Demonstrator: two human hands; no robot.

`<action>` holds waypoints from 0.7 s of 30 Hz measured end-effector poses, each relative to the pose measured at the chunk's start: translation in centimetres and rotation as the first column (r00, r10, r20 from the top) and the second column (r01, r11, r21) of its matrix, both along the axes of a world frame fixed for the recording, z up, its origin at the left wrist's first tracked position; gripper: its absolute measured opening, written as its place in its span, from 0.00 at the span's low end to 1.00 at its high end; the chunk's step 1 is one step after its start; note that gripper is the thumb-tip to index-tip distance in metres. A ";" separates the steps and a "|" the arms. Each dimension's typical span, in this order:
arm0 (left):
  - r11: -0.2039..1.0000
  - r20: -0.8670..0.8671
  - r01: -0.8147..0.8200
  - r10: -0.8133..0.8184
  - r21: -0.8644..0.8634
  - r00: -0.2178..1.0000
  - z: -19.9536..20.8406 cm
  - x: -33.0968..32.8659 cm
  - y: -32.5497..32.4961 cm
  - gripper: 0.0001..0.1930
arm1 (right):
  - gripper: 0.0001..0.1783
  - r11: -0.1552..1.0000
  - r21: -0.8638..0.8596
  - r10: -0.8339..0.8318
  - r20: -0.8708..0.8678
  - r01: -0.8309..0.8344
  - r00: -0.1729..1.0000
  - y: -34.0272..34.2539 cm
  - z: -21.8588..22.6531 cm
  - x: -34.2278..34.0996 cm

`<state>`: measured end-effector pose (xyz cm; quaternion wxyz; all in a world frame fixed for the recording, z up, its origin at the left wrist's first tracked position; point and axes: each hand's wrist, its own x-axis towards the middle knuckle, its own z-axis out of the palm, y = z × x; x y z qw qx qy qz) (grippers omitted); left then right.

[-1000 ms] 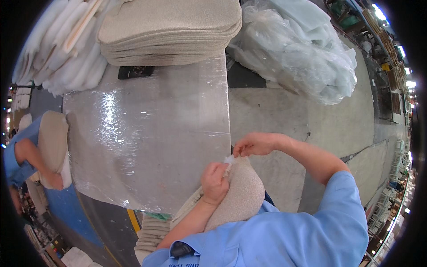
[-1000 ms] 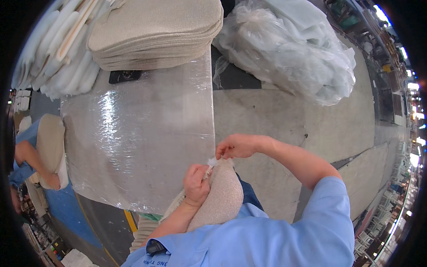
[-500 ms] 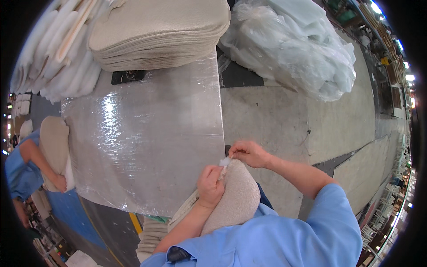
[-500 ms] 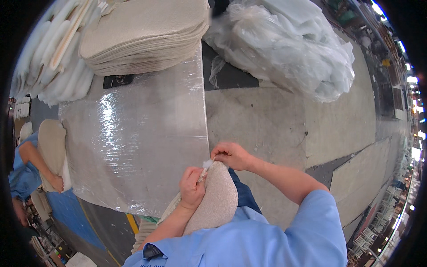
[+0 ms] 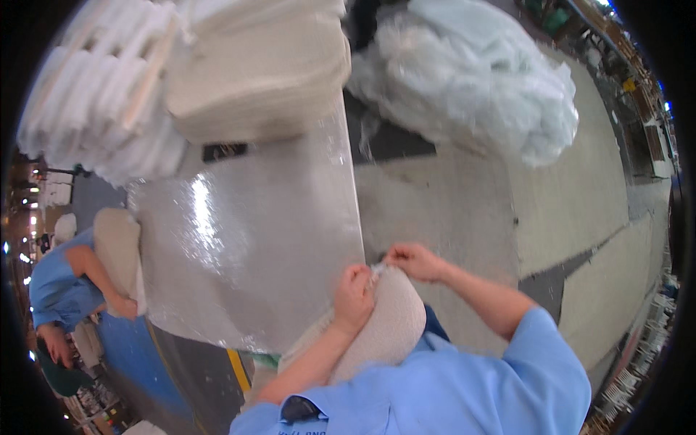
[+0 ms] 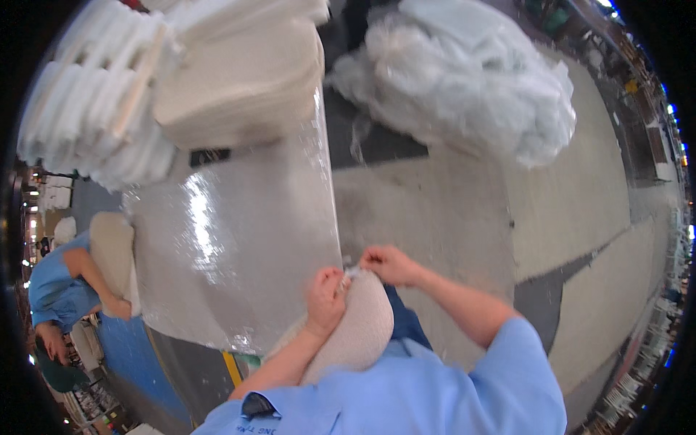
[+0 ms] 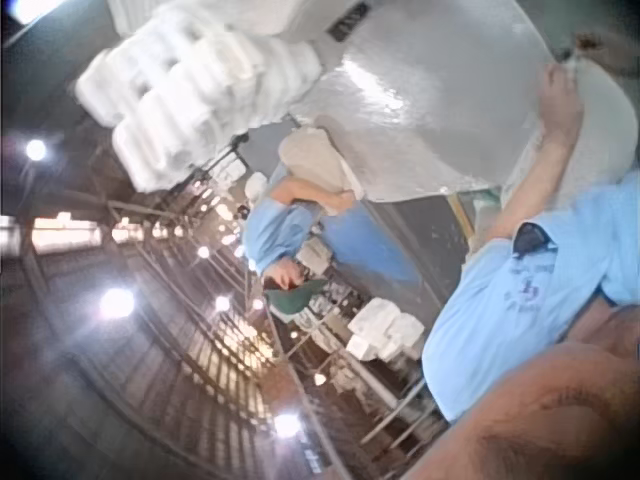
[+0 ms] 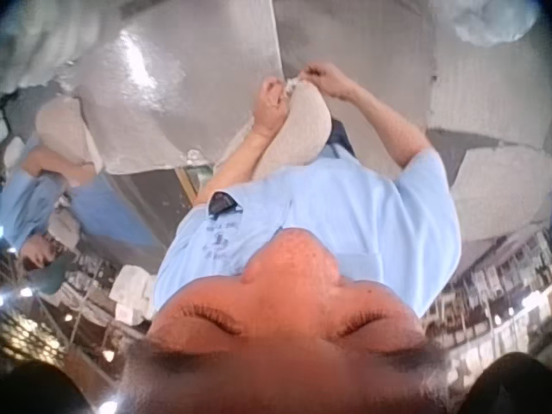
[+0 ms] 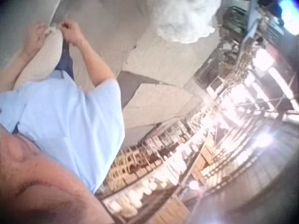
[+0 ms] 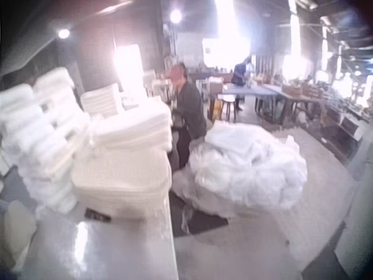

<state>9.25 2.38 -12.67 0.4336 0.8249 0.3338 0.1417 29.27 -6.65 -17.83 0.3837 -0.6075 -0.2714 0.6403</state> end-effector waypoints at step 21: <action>0.851 -0.320 0.220 -0.401 -0.477 0.859 -5.2 5.5 -0.7 0.28 | 0.07 0.943 -0.289 -0.160 0.045 0.167 0.986 -6.1 -1.5 2.0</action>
